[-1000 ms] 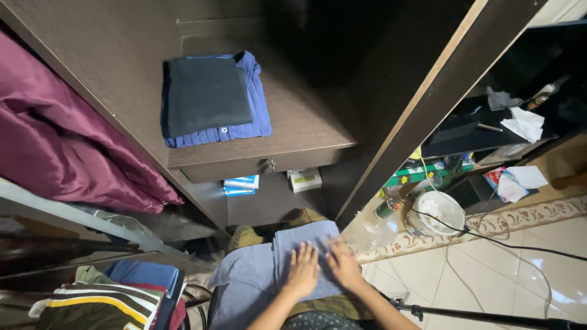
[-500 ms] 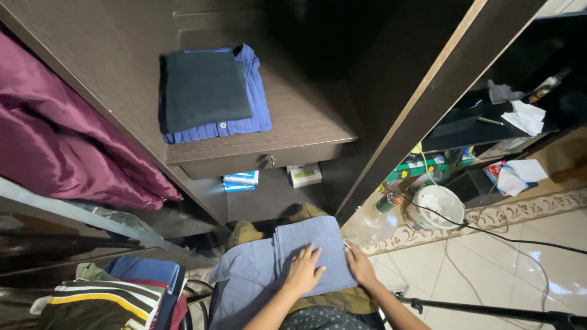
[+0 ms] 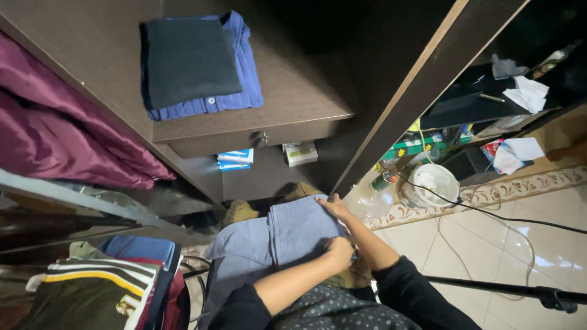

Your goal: Fold clothes and put them in the wardrobe.

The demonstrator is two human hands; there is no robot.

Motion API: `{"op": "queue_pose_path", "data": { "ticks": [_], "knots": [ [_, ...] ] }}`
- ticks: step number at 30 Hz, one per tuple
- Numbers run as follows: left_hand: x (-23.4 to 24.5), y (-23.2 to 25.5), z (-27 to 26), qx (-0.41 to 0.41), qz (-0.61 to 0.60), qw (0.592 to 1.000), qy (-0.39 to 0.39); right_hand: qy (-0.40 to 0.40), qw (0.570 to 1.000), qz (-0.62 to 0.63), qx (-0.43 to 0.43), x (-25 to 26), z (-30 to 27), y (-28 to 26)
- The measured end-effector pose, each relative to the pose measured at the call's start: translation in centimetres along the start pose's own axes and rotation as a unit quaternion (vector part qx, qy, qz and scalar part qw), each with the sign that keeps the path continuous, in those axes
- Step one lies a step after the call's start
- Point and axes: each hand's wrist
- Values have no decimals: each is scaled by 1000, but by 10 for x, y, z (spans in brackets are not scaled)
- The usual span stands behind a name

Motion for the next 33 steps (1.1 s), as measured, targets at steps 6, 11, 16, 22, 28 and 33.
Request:
{"op": "queue_pose_path", "data": {
  "ticks": [6, 11, 16, 22, 28, 33],
  "knots": [
    [7, -4, 6, 5, -5, 1000, -15, -123, 964, 181, -152, 2, 19, -5],
    [22, -18, -14, -1, -138, 988, 74, -134, 965, 190, -120, 2, 44, 15],
    [43, -21, -42, 19, -276, 947, 163, -113, 989, 97, -3, 37, 49, 2],
    [102, -18, -85, -2, -357, 895, 266, -96, 977, 121, 150, 106, 11, -39],
    [130, 5, -93, -36, -405, 868, 284, -74, 978, 124, 152, 173, -43, -69],
    [143, 30, -86, -84, -434, 820, 363, -64, 968, 117, 213, 218, -65, -66]
  ]
}}
Point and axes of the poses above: each hand's wrist, its own z-axis towards the middle knuckle, its own x-axis out of the back of the hand, y = z × x, and after that the axes turned 1 degree about x, right-handed
